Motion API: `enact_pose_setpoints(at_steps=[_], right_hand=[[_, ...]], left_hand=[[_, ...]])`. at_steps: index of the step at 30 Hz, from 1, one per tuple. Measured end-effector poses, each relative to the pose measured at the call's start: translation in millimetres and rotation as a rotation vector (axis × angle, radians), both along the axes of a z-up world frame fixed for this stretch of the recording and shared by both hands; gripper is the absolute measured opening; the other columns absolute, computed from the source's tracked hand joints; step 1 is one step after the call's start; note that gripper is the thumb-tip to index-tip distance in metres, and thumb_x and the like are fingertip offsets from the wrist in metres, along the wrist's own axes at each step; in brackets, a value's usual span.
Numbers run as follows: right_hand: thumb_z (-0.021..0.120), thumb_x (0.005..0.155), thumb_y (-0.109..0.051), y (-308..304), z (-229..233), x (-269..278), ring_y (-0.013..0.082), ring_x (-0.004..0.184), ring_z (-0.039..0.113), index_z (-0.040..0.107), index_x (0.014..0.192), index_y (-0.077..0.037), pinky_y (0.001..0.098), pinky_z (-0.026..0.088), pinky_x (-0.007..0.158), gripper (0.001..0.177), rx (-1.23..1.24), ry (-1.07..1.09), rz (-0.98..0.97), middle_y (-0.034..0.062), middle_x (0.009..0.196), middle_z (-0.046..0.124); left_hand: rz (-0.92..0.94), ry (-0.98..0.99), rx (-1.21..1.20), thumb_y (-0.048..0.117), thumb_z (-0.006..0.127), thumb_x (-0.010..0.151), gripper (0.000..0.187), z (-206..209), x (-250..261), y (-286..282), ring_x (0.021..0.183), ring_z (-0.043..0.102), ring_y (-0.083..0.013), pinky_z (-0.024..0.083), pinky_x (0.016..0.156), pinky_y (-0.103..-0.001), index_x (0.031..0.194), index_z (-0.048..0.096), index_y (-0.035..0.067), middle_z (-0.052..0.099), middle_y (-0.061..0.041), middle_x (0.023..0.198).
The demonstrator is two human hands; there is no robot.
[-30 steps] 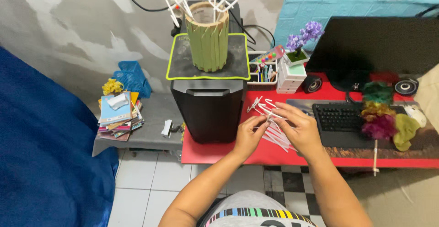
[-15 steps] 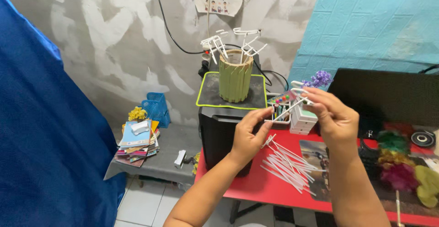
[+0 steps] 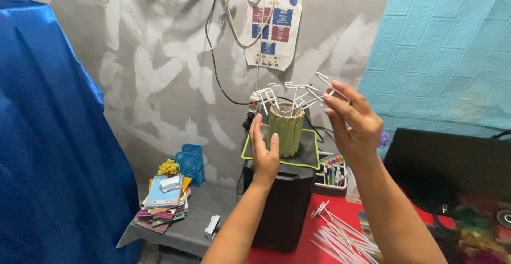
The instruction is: The person picks up white plastic hangers from a pile on a red desk and places them one by one into a green cylindrical container. The person repeats this action until the pile is empty and the container is full.
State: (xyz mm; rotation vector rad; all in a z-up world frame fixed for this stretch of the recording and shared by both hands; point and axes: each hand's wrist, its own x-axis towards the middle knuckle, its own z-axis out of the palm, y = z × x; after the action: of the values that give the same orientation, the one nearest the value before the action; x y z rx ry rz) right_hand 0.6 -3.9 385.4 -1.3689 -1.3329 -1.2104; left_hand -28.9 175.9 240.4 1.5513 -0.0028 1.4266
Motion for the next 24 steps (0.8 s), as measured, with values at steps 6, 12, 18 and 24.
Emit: enact_pose_setpoints(at_steps=[6, 12, 18, 24], right_hand=[[0.075, 0.097, -0.004, 48, 5, 25, 0.0256, 0.100, 0.074, 0.074, 0.116, -0.006, 0.0339, 0.061, 0.083, 0.019, -0.083, -0.011, 0.006, 0.0177, 0.129, 0.068], [0.077, 0.093, -0.012, 80, -2, 63, 0.0334, 0.101, 0.070, 0.075, 0.115, -0.007, 0.0410, 0.056, 0.087, 0.022, -0.169, -0.017, -0.017, 0.0134, 0.119, 0.071], [0.071, 0.099, -0.028, 108, 7, 112, 0.0299, 0.109, 0.069, 0.076, 0.113, -0.013, 0.0431, 0.051, 0.094, 0.021, -0.316, 0.100, -0.077, 0.0076, 0.119, 0.074], [0.051, 0.106, -0.039, 117, -1, 124, 0.0244, 0.121, 0.062, 0.071, 0.127, -0.016, 0.0469, 0.031, 0.101, 0.037, -0.421, 0.237, -0.193, 0.0064, 0.129, 0.071]], left_hand=[[0.028, 0.026, 0.075, 0.017, 0.054, 0.102, 0.065, 12, 17, 19, 0.158, 0.021, -0.0360, 0.018, 0.128, -0.046, 0.159, 0.027, 0.001, 0.020, -0.019, 0.170], [0.030, 0.074, 0.062, 0.020, 0.054, 0.102, 0.060, 11, 27, 21, 0.155, 0.026, -0.0354, 0.020, 0.126, -0.046, 0.156, 0.035, 0.001, 0.027, -0.019, 0.166], [0.073, 0.047, 0.076, 0.019, 0.054, 0.102, 0.058, 9, 32, 24, 0.151, 0.033, -0.0351, 0.023, 0.125, -0.045, 0.154, 0.038, 0.000, 0.036, -0.019, 0.162], [0.092, 0.040, 0.086, 0.018, 0.054, 0.102, 0.057, 10, 34, 24, 0.150, 0.034, -0.0345, 0.022, 0.125, -0.045, 0.154, 0.038, 0.000, 0.039, -0.018, 0.161]])
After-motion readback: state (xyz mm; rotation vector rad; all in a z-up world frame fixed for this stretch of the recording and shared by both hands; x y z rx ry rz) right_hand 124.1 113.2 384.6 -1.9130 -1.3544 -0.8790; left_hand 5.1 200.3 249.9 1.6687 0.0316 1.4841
